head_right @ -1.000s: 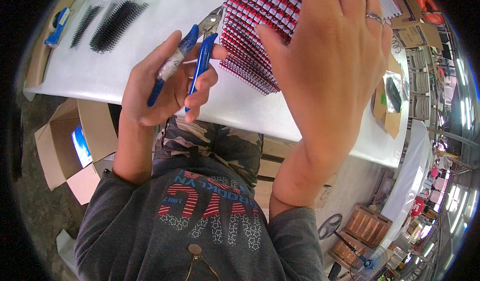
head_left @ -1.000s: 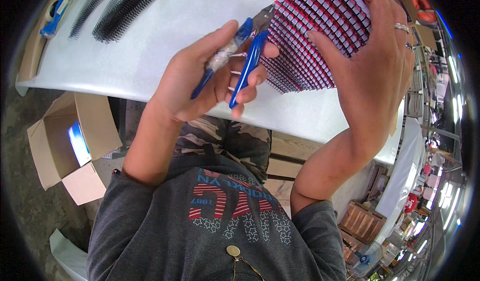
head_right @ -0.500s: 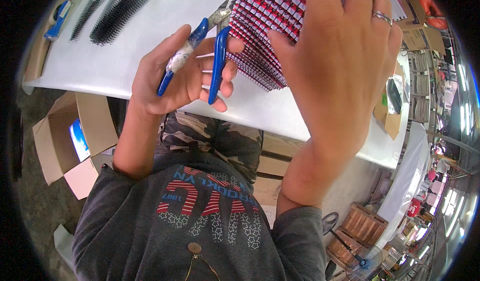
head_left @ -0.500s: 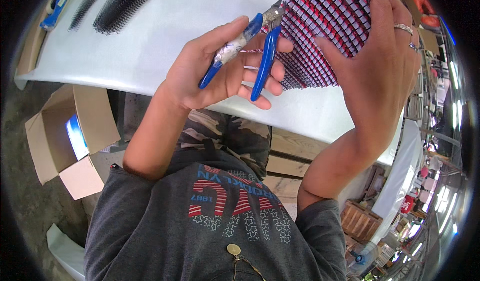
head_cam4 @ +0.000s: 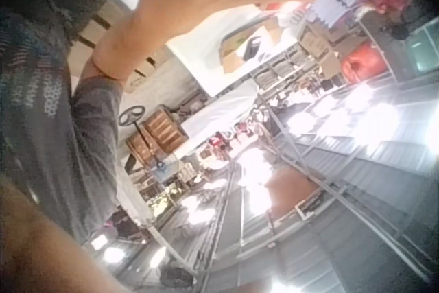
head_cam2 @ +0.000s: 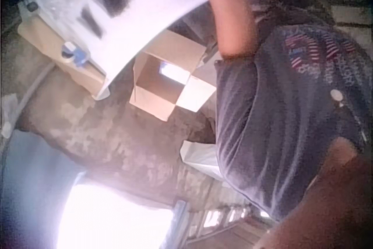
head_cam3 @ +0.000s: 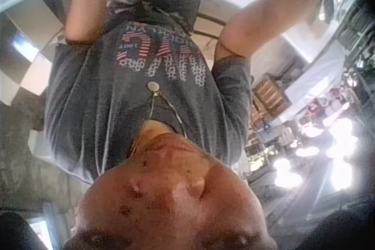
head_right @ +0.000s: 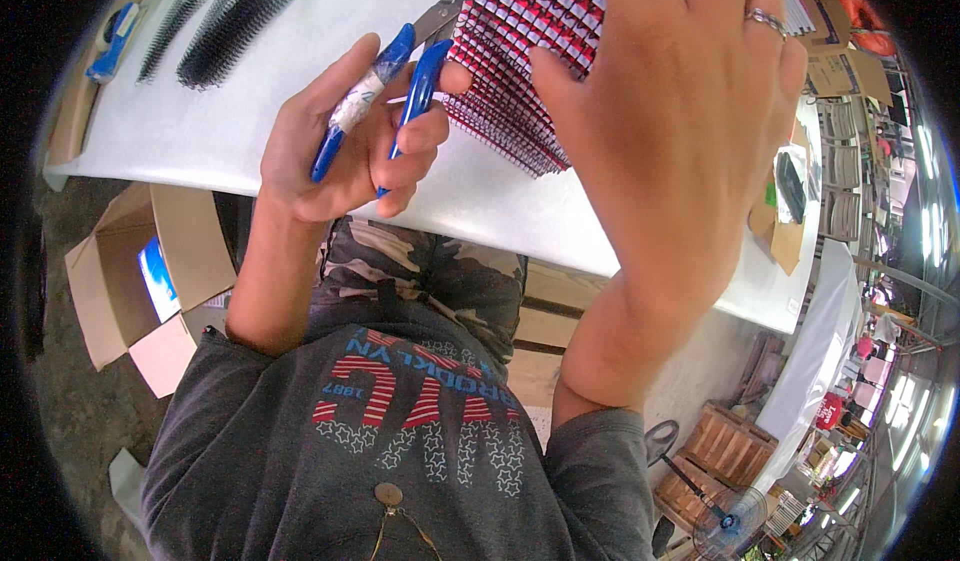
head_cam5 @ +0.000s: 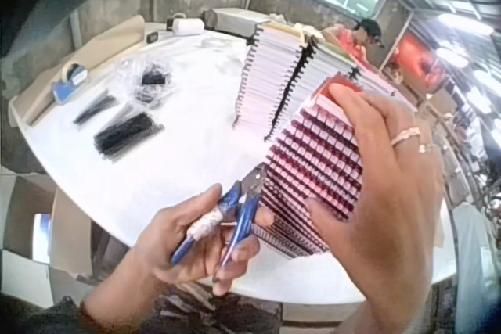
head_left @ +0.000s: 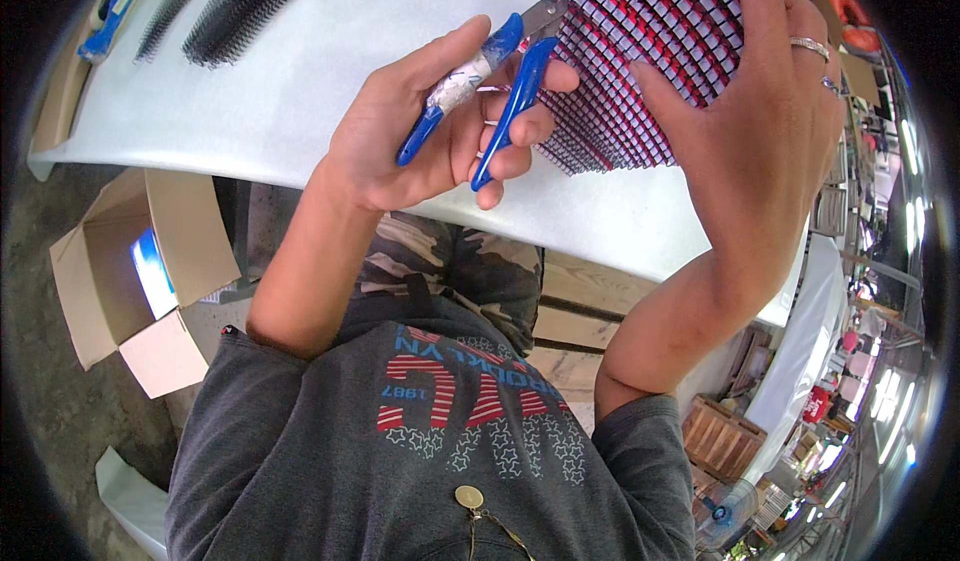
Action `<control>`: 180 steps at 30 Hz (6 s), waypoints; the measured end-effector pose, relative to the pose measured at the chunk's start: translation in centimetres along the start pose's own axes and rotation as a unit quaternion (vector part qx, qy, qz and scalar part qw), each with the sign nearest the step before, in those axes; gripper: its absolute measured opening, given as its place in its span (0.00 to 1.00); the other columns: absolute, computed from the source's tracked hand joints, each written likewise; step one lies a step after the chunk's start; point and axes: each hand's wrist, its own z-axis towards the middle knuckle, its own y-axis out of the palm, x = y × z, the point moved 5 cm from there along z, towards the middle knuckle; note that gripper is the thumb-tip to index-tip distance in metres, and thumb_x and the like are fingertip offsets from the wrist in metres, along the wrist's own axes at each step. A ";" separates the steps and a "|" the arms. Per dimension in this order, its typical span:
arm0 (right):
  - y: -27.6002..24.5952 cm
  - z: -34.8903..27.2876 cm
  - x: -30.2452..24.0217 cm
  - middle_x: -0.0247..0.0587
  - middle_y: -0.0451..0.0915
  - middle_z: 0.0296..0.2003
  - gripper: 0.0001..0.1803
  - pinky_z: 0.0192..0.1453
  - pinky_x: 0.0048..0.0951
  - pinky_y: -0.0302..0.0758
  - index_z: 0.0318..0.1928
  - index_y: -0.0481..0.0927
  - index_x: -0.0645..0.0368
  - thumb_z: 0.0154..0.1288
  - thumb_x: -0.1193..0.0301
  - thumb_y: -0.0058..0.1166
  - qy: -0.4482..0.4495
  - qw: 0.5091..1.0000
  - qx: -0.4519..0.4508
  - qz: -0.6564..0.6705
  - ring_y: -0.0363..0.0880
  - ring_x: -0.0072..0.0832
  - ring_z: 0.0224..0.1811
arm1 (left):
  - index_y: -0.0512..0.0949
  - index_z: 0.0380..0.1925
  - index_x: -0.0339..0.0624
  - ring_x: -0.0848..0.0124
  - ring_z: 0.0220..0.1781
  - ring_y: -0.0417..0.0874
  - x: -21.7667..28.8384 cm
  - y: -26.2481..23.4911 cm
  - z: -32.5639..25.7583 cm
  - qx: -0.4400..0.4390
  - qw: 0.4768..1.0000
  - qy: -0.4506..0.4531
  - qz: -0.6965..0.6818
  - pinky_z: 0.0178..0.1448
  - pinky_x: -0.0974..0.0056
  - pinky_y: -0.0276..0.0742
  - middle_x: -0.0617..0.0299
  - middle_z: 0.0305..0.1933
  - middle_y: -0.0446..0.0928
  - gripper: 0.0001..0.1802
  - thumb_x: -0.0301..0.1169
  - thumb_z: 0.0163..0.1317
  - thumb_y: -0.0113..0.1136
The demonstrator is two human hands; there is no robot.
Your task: The person trims the ends of wire spirals on a stack of notebooks using pliers and then manually inserts a wire spiral into the spine of a new notebook.
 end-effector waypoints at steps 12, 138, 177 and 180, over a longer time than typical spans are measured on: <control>-0.1 0.7 -0.5 0.38 0.71 0.51 0.45 0.52 0.35 0.63 0.59 0.68 0.52 0.33 0.75 0.69 0.085 0.990 -0.104 -0.043 0.72 0.32 0.51 | 0.73 0.53 0.39 0.73 0.35 0.74 1.1 2.4 -0.2 0.389 0.473 0.087 0.786 0.39 0.72 0.69 0.64 0.30 0.73 0.30 0.54 0.68 0.43; 0.3 -0.3 0.3 0.41 0.73 0.49 0.44 0.54 0.32 0.69 0.57 0.69 0.55 0.30 0.79 0.69 -0.049 0.997 0.007 -0.052 0.73 0.35 0.50 | 0.71 0.55 0.37 0.66 0.39 0.78 0.2 -2.0 -3.9 0.419 0.420 -0.072 0.802 0.46 0.59 0.73 0.54 0.39 0.77 0.33 0.55 0.69 0.34; 0.7 -1.2 1.0 0.41 0.72 0.50 0.43 0.56 0.35 0.64 0.57 0.70 0.55 0.32 0.78 0.68 -0.065 0.997 0.023 -0.027 0.71 0.35 0.53 | 0.72 0.54 0.40 0.72 0.33 0.75 -1.3 -3.8 -5.4 0.481 0.602 -0.096 0.631 0.39 0.66 0.72 0.63 0.30 0.73 0.33 0.56 0.69 0.33; 0.6 -1.2 1.0 0.41 0.72 0.50 0.42 0.56 0.35 0.64 0.57 0.70 0.55 0.32 0.78 0.68 -0.064 0.997 0.024 -0.024 0.71 0.35 0.53 | 0.71 0.55 0.39 0.71 0.34 0.76 -1.9 -4.2 -5.6 0.470 0.753 -0.076 0.454 0.37 0.65 0.73 0.62 0.31 0.73 0.35 0.58 0.68 0.32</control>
